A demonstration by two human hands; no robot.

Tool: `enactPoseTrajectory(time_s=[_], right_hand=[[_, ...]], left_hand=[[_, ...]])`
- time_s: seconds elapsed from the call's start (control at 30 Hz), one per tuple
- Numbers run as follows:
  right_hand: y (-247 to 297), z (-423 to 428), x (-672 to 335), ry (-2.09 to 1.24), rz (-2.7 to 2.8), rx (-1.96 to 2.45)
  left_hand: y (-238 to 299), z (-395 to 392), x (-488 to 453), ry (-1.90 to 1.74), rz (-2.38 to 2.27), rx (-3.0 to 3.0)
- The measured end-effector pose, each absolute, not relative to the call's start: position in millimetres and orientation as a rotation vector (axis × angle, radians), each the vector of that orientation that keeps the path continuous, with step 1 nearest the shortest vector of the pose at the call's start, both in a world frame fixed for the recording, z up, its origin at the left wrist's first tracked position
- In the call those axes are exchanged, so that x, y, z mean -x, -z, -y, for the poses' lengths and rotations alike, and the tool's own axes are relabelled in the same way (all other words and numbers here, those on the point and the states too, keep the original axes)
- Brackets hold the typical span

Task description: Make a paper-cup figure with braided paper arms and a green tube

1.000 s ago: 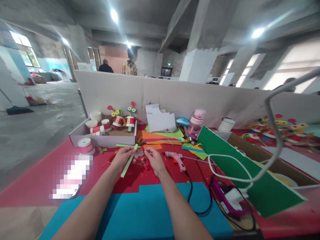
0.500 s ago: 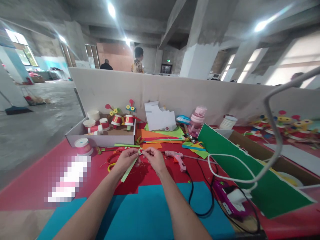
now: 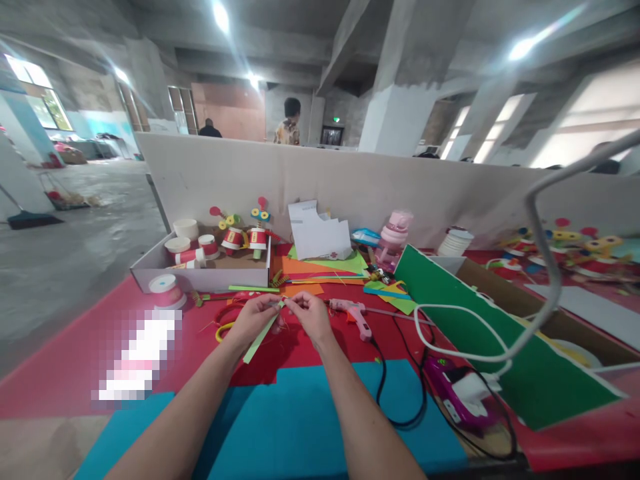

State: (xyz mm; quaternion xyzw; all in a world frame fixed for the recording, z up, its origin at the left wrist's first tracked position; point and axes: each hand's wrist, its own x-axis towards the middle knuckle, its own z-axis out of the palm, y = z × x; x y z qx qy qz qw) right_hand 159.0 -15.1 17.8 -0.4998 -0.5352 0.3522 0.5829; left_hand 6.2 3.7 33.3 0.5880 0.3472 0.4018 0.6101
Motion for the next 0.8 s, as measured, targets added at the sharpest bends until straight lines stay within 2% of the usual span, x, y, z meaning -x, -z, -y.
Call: enactPoseTrajectory(time_s=[0.8], right_hand=[[-21.4, 18.0, -160.7, -0.740, 1.301, 1.191]], left_hand=[[-31.0, -3.1, -8.3, -0.924, -0.798, -1.347]])
